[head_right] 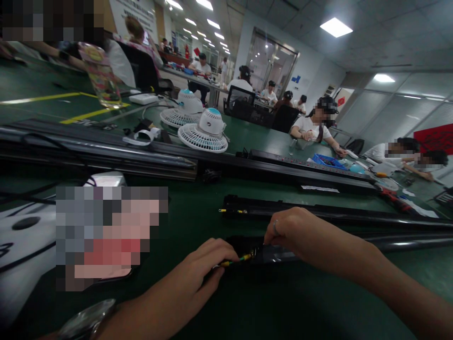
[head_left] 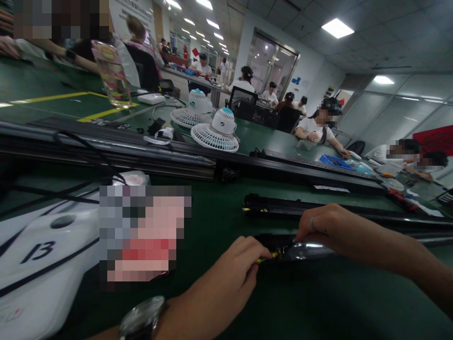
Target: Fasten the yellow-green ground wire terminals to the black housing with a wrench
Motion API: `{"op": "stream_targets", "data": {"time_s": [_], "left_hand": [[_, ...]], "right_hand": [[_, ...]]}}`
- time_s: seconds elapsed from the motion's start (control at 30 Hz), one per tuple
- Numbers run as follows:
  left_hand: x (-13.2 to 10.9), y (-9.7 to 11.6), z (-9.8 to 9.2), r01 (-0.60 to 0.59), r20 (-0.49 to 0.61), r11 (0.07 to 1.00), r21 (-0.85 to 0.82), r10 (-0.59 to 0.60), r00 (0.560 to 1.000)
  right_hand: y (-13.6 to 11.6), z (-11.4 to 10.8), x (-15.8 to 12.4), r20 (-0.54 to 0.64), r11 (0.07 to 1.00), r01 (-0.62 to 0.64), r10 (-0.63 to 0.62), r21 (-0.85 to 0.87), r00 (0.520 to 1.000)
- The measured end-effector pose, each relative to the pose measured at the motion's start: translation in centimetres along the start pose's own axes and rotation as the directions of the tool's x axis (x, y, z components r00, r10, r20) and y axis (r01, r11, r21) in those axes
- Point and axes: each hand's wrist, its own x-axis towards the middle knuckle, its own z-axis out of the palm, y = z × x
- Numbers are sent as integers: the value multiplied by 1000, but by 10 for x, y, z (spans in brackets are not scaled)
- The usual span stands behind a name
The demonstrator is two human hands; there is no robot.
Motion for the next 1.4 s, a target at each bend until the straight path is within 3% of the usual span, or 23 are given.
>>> {"op": "stream_targets", "data": {"time_s": [0.33, 0.6, 0.87, 1.4], "left_hand": [[1, -1, 1, -9, -6, 1000, -7, 9, 1000], [0, 1, -1, 4, 9, 1000, 14, -4, 1000], [-1, -5, 3, -14, -16, 999, 32, 15, 1000], [1, -3, 3, -2, -12, 1000, 17, 2, 1000]], "right_hand": [[6, -10, 6, 49, 996, 66, -63, -53, 997], [-10, -21, 22, 134, 914, 183, -143, -363, 981], [-17, -12, 27, 116, 787, 228, -198, -573, 973], [-36, 5, 19, 62, 678, 215, -243, -703, 968]]}}
